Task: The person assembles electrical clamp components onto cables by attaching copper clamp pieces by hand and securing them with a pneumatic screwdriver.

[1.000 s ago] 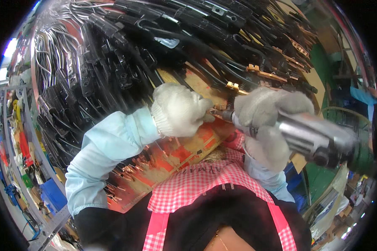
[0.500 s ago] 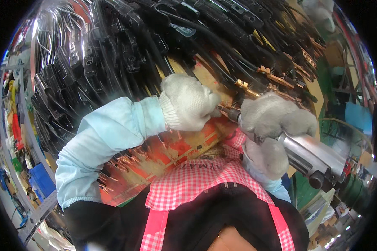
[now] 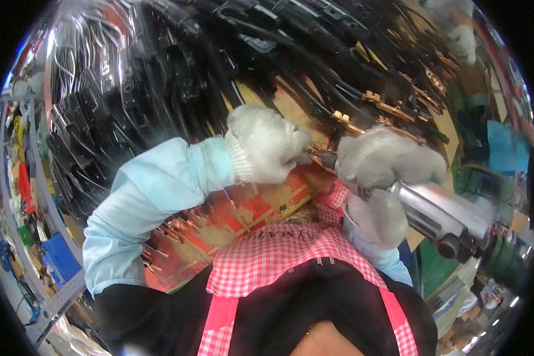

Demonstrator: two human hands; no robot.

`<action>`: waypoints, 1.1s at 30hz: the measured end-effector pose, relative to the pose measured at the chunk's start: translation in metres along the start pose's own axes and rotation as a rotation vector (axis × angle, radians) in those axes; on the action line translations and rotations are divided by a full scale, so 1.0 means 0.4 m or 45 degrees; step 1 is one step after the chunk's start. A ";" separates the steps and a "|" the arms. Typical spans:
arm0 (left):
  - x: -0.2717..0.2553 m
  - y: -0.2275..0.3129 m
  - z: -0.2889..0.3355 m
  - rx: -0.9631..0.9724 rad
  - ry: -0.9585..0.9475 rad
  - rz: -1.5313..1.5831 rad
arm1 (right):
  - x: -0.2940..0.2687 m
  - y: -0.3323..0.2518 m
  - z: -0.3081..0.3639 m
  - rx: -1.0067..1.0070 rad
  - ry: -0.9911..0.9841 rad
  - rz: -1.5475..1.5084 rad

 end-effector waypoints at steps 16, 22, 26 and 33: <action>-0.047 0.028 -0.060 0.215 0.415 0.302 | -0.569 0.147 0.292 1.030 1.231 0.300; 0.015 0.068 -0.066 0.246 0.314 0.217 | -0.759 0.274 0.489 1.188 1.153 1.058; 0.075 0.066 -0.093 0.371 0.480 0.083 | -0.814 0.312 0.533 1.222 1.066 1.584; 0.093 0.072 -0.209 0.359 0.640 -0.048 | -0.568 0.143 0.104 0.176 1.040 1.576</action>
Point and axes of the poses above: each hand's wrist, its own z-axis away from the middle knuckle, its own x-axis out of the palm, y = z × x, the point moved 5 cm from there along -z, towards the middle knuckle, and after that the axes turned 11 degrees about z, right-handed, at the moved point
